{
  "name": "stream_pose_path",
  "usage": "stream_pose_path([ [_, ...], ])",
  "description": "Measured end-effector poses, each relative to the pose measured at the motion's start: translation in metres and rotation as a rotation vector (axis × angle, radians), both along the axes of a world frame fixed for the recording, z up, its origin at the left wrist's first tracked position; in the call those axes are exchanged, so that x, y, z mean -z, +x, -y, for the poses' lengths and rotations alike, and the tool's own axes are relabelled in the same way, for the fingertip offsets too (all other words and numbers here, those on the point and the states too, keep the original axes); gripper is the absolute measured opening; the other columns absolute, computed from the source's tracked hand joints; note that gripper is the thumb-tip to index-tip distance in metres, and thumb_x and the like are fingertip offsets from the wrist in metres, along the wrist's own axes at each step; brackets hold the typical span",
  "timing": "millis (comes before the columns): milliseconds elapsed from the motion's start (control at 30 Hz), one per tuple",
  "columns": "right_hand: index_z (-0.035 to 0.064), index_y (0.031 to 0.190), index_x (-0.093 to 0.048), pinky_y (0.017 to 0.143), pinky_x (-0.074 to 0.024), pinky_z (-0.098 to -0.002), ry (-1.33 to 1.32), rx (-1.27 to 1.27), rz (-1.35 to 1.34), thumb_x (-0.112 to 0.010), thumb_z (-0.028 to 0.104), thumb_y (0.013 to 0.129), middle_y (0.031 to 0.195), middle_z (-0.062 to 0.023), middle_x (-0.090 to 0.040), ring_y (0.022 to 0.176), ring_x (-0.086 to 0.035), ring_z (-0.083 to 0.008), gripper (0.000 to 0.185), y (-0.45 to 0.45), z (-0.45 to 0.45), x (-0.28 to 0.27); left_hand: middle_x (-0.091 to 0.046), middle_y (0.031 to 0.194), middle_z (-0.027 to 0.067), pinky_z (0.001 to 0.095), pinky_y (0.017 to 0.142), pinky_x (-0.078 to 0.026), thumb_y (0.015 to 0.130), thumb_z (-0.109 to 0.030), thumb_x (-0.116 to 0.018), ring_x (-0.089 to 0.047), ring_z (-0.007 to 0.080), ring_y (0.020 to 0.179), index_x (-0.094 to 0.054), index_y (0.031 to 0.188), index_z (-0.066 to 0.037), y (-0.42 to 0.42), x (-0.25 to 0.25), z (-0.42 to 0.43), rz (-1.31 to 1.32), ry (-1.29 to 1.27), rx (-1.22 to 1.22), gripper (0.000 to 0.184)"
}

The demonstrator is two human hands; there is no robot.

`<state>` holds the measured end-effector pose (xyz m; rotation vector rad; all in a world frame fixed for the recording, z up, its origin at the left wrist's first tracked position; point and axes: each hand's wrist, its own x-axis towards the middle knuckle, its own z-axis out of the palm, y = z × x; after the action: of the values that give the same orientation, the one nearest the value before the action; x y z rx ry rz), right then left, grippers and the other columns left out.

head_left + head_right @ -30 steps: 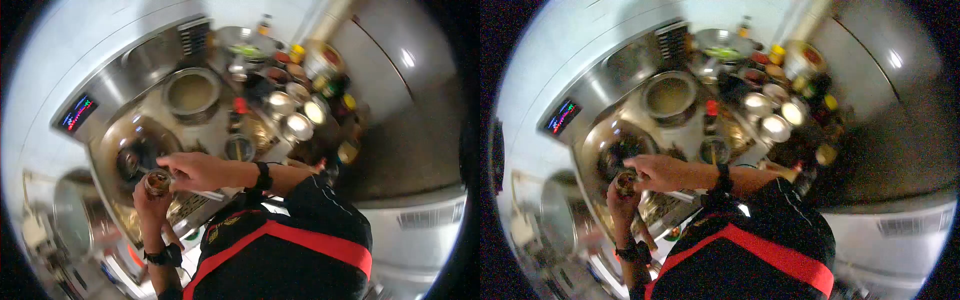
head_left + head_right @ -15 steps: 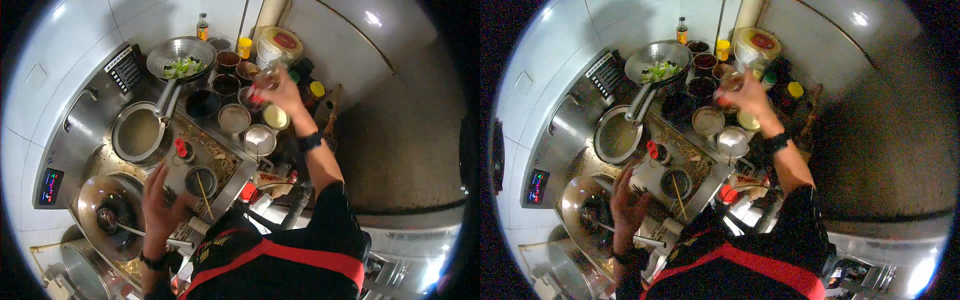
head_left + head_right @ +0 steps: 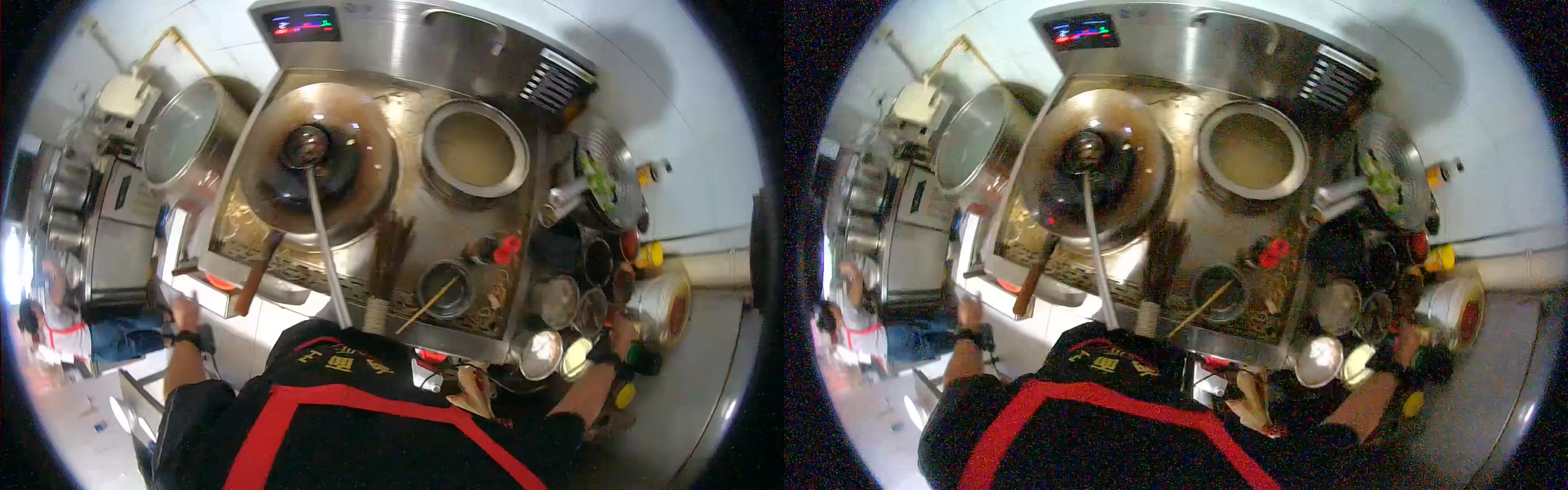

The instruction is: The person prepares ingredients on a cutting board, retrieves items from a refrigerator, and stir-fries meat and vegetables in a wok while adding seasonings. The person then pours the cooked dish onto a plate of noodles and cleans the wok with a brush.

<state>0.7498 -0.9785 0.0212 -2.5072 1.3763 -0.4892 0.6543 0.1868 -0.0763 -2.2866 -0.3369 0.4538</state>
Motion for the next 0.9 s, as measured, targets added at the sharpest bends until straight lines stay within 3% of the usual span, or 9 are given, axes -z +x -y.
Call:
stream_pose_path([
  [233, -0.0004, 0.122, -0.054, 0.087, -0.0475, -0.0335, 0.445, -0.675, 0.693, -0.055, 0.028, 0.093, 0.11, -0.0135, -0.063, 0.097, -0.06, -0.0215, 0.04, 0.019, -0.373, -0.183, -0.064, 0.068, 0.0005, 0.0296, 0.053, -0.047, 0.091, -0.051, -0.051, -0.061, 0.0147, 0.058, -0.063, 0.094, -0.013, -0.003, -0.055, 0.243, -0.545, -1.572, -1.313, 0.04],
  [267, 0.0007, 0.123, -0.053, 0.091, -0.0457, -0.0339, 1.034, -0.971, 0.56, -0.054, 0.02, 0.094, 0.114, -0.0133, -0.061, 0.102, -0.059, -0.0207, 0.036, 0.021, -0.422, -0.186, -0.065, 0.071, 0.0008, 0.0281, 0.055, -0.047, 0.087, -0.057, -0.053, -0.061, 0.0146, 0.059, -0.063, 0.098, -0.012, -0.017, 0.005, 0.197, -0.647, -1.567, -1.168, 0.047],
  [367, 0.0018, 0.135, -0.042, 0.096, -0.0444, -0.038, 0.683, -1.453, -0.307, -0.051, 0.023, 0.095, 0.133, -0.0113, -0.05, 0.117, -0.052, -0.0229, 0.047, 0.045, -0.526, -0.111, -0.063, 0.114, 0.0117, 0.0384, 0.081, -0.05, 0.079, -0.062, -0.061, -0.064, 0.0207, 0.097, -0.054, 0.128, -0.008, 0.013, 0.062, 0.132, -0.765, -1.502, -0.831, 0.074],
  [500, -0.0003, 0.127, -0.048, 0.072, -0.0542, -0.0329, 1.958, -0.676, -0.34, -0.045, 0.026, 0.098, 0.12, -0.0142, -0.056, 0.094, -0.062, -0.0203, 0.04, 0.054, -0.612, 0.005, -0.068, 0.078, 0.0171, 0.0404, 0.068, -0.05, 0.08, -0.066, -0.055, -0.067, 0.0311, 0.073, -0.068, 0.081, -0.001, 0.043, 0.186, 0.122, -0.476, -1.341, -0.17, 0.065],
  [567, 0.0002, 0.128, -0.048, 0.065, -0.0505, -0.0308, 1.782, -0.735, -0.359, -0.045, 0.025, 0.097, 0.112, -0.0126, -0.056, 0.086, -0.06, -0.018, 0.04, 0.061, -0.641, 0.003, -0.068, 0.089, 0.0182, 0.0433, 0.072, -0.05, 0.082, -0.06, -0.054, -0.066, 0.0344, 0.077, -0.065, 0.098, -0.003, 0.049, 0.245, 0.163, -0.757, -0.689, 0.806, 0.06],
  [633, 0.0012, 0.129, -0.047, 0.051, -0.0429, -0.0267, 1.514, -0.796, -0.372, -0.046, 0.023, 0.097, 0.095, -0.0093, -0.056, 0.069, -0.055, -0.0135, 0.039, 0.044, -0.664, 0.002, -0.067, 0.098, 0.0185, 0.0438, 0.077, -0.05, 0.084, -0.05, -0.056, -0.065, 0.0364, 0.088, -0.056, 0.12, -0.009, 0.043, 0.257, 0.195, -0.475, -1.297, 0.509, 0.055],
  [700, 0.0023, 0.13, -0.046, 0.038, -0.0354, -0.0226, 1.246, -0.841, -0.361, -0.046, 0.021, 0.096, 0.079, -0.006, -0.056, 0.053, -0.051, -0.0091, 0.039, 0.024, -0.685, -0.005, -0.066, 0.102, 0.017, 0.0426, 0.084, -0.049, 0.083, -0.043, -0.058, -0.061, 0.0343, 0.1, -0.052, 0.126, -0.013, 0.047, 0.235, 0.227, -0.21, -1.603, -0.479, 0.053],
  [833, 0.0058, 0.136, -0.043, 0.07, -0.0503, -0.0334, 0.223, -1.06, -0.238, -0.054, 0.015, 0.089, 0.093, -0.0123, -0.064, 0.079, -0.063, -0.0231, 0.049, -0.019, -0.688, 0.004, -0.064, 0.106, 0.0142, 0.0425, 0.087, -0.047, 0.084, -0.043, -0.057, -0.06, 0.0314, 0.102, -0.054, 0.123, -0.01, 0.028, 0.254, 0.264, 0.101, -1.757, -0.519, 0.051],
  [900, 0.0042, 0.137, -0.04, 0.085, -0.0465, -0.0348, 0.402, -1.007, -0.29, -0.054, 0.012, 0.088, 0.106, -0.0134, -0.064, 0.093, -0.061, -0.0239, 0.052, -0.014, -0.678, -0.011, -0.064, 0.108, 0.0129, 0.0425, 0.088, -0.045, 0.085, -0.043, -0.057, -0.059, 0.0299, 0.103, -0.054, 0.121, -0.008, 0.019, 0.27, 0.274, 0.223, -1.825, -0.547, 0.05],
])
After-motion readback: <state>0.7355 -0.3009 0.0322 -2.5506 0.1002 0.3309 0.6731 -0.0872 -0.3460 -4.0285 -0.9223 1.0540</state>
